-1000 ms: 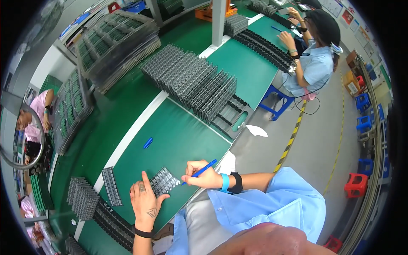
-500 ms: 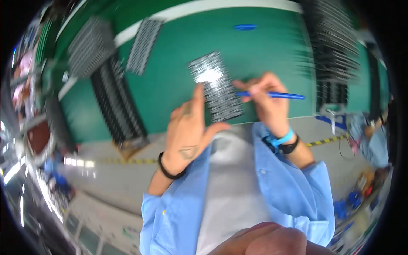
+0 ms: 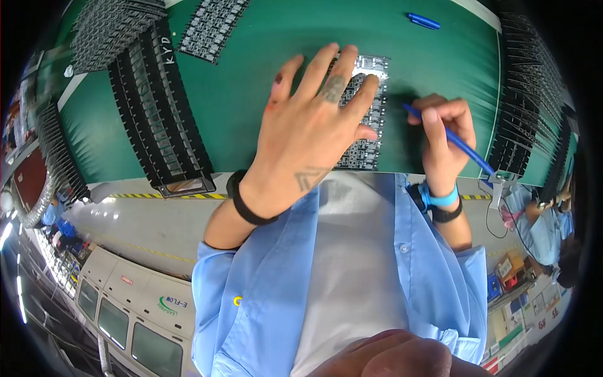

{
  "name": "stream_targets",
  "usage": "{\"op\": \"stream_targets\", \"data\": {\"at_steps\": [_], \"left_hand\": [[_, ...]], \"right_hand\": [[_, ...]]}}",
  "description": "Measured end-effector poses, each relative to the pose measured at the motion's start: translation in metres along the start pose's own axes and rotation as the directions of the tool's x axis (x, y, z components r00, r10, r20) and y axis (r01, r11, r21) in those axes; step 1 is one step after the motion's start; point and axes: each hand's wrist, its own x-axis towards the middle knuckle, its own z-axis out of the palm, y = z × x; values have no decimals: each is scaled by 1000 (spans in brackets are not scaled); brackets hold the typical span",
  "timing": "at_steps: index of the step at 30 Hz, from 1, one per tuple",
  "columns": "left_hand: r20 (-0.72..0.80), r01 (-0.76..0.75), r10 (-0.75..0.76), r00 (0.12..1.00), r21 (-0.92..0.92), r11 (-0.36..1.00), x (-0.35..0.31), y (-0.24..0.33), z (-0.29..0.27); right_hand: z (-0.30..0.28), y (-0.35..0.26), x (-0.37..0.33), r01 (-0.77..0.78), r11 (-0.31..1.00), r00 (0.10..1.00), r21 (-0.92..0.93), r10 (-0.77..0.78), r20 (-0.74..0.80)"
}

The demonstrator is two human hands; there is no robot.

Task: The person marks a circuit board with a pen, sets it into a tray, and picks up a new circuit board from a stack to mark it.

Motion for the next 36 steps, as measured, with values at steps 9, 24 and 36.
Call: {"op": "stream_targets", "data": {"at_steps": [9, 24, 36], "left_hand": [[105, -37, 40, 994, -28, 999, -1, 10, 11], [-9, -48, 48, 999, 13, 999, -4, 20, 33], [-35, -23, 26, 999, 83, 996, -1, 27, 34]], "right_hand": [[1, 15, 15, 57, 996, 996, -71, -61, -61], [-1, 21, 32, 358, 871, 933, -336, -323, 157], [-3, 21, 35, 387, 850, 922, -358, -349, 167]]}}
